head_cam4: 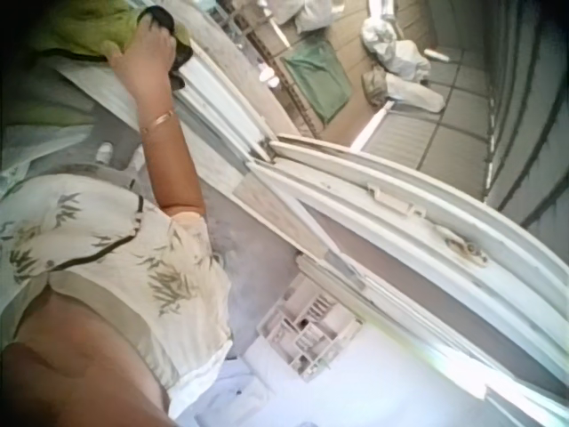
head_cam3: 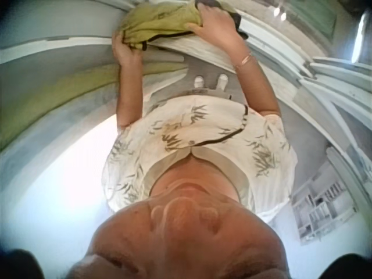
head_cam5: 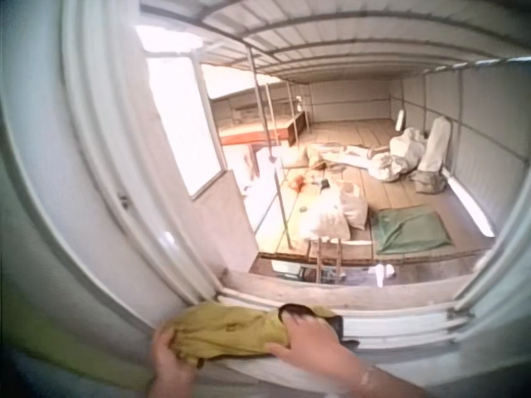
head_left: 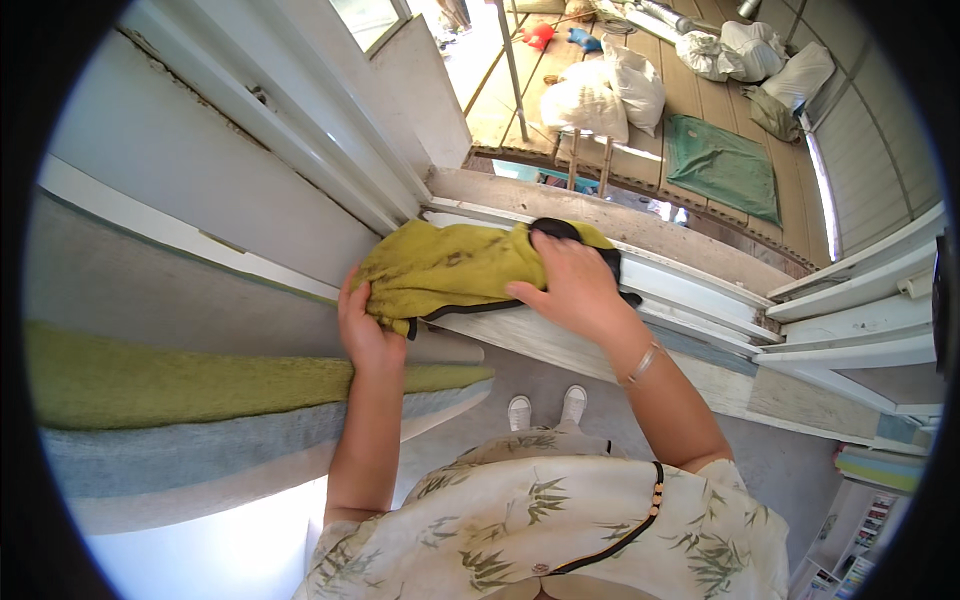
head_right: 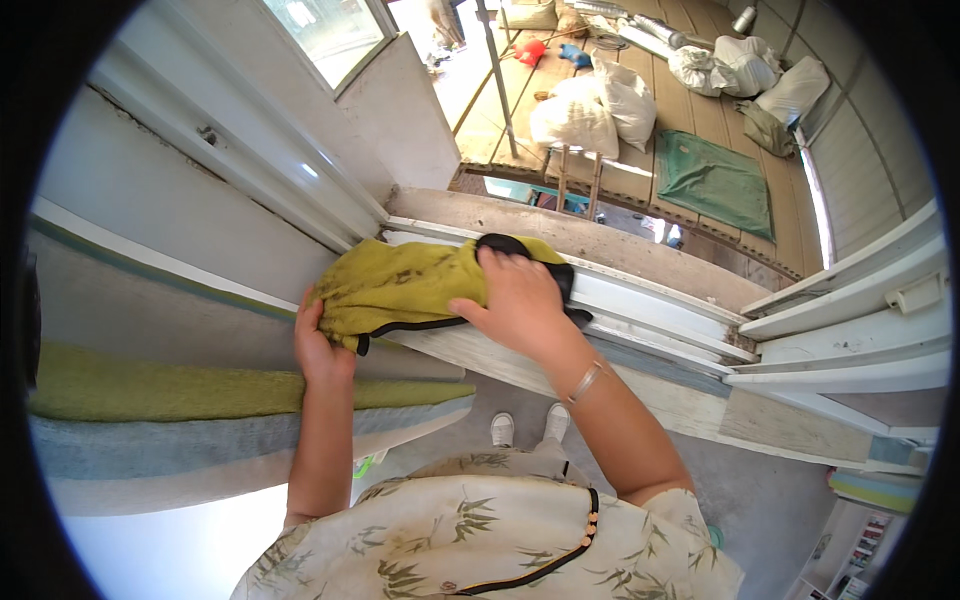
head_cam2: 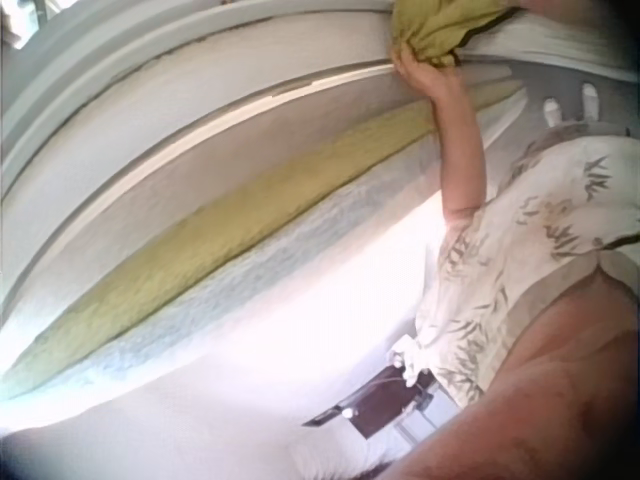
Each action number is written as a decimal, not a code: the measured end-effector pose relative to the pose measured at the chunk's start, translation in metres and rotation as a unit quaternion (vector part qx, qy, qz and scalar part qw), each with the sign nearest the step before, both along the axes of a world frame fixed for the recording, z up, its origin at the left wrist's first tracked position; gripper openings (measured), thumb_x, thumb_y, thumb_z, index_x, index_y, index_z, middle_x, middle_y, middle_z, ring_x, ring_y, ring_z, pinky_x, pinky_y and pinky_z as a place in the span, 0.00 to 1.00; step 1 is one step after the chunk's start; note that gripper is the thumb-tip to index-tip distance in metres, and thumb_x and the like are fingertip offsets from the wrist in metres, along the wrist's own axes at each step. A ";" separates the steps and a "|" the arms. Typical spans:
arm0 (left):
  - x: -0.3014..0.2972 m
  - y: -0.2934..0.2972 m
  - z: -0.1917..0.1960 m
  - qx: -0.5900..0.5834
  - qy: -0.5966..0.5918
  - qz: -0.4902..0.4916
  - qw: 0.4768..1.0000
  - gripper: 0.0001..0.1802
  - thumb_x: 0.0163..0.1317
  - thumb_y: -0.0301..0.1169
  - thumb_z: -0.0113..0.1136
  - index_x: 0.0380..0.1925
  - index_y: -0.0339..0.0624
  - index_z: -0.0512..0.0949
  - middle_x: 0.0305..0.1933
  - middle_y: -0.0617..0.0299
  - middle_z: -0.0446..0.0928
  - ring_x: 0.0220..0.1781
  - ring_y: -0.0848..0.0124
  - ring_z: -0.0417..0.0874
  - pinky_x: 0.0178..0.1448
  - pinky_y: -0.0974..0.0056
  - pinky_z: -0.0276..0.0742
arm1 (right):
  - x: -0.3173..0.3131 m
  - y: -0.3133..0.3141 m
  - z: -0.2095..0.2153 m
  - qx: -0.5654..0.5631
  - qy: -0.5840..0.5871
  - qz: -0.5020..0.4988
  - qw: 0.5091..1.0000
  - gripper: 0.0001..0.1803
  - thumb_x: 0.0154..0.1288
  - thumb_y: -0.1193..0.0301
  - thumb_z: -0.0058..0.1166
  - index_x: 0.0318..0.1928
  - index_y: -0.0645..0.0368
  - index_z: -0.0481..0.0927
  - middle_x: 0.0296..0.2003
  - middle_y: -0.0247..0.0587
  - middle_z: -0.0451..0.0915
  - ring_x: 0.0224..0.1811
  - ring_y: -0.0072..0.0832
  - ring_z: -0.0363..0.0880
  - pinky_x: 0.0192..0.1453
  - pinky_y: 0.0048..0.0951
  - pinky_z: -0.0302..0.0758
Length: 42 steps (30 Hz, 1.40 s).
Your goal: The person cleans a window frame and glass using a yellow cloth. They wipe the frame and glass, then dip the cloth into a bucket of water, wring it out, and continue wiping the window frame and glass.
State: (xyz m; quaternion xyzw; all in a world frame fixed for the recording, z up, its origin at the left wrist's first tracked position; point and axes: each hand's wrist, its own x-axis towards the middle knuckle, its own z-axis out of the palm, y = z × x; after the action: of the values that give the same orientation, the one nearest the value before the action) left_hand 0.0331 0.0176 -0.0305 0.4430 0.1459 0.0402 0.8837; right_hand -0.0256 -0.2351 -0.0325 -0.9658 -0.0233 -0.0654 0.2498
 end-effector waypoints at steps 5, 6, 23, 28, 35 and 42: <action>-0.008 0.017 0.000 0.004 0.010 -0.015 1.000 0.19 0.66 0.24 0.43 0.58 0.35 0.66 0.56 0.49 0.72 0.59 0.57 0.75 0.61 0.53 0.74 | 0.059 0.047 -0.002 0.010 0.012 0.066 0.998 0.32 0.59 0.58 0.58 0.57 0.68 0.69 0.49 0.54 0.77 0.55 0.43 0.74 0.56 0.38 0.72; -0.012 0.014 0.005 0.007 -0.001 -0.016 1.000 0.19 0.66 0.24 0.44 0.57 0.35 0.67 0.56 0.49 0.72 0.58 0.57 0.75 0.61 0.53 0.74 | 0.072 0.052 0.004 0.020 0.059 0.082 0.995 0.27 0.57 0.65 0.56 0.55 0.68 0.69 0.49 0.54 0.77 0.55 0.44 0.74 0.57 0.38 0.72; 0.002 0.002 0.029 0.047 -0.074 -0.079 0.993 0.16 0.64 0.21 0.46 0.53 0.35 0.70 0.51 0.51 0.76 0.52 0.60 0.79 0.58 0.56 0.77 | 0.114 0.084 0.030 -0.033 0.176 0.102 0.979 0.29 0.58 0.50 0.56 0.48 0.64 0.75 0.42 0.51 0.83 0.47 0.45 0.81 0.51 0.40 0.77; -0.004 0.013 0.019 0.036 -0.096 -0.103 0.989 0.16 0.65 0.21 0.47 0.53 0.36 0.70 0.52 0.51 0.76 0.53 0.61 0.79 0.59 0.57 0.77 | 0.086 0.049 0.022 0.066 0.084 0.100 0.989 0.38 0.58 0.48 0.58 0.58 0.67 0.71 0.55 0.58 0.72 0.59 0.46 0.72 0.59 0.39 0.71; -0.005 0.018 0.024 0.055 -0.091 -0.072 0.992 0.15 0.65 0.21 0.47 0.52 0.37 0.71 0.52 0.52 0.76 0.53 0.62 0.79 0.59 0.58 0.76 | 0.127 0.104 0.000 0.116 0.025 0.097 0.988 0.40 0.59 0.42 0.53 0.51 0.71 0.73 0.52 0.60 0.76 0.54 0.48 0.77 0.57 0.39 0.74; -0.002 -0.004 0.023 0.044 -0.094 -0.114 0.988 0.15 0.65 0.20 0.47 0.52 0.37 0.71 0.50 0.53 0.76 0.52 0.63 0.79 0.57 0.58 0.77 | 0.109 0.089 0.027 0.067 0.144 0.084 0.984 0.37 0.65 0.41 0.46 0.52 0.66 0.72 0.47 0.53 0.79 0.52 0.44 0.79 0.54 0.40 0.76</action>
State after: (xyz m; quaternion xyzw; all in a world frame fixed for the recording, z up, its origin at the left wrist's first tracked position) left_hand 0.0315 0.0140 -0.0076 0.4898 0.0084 -0.0131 0.8717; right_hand 0.0835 -0.1458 -0.0055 -0.9408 -0.0635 0.0939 0.3194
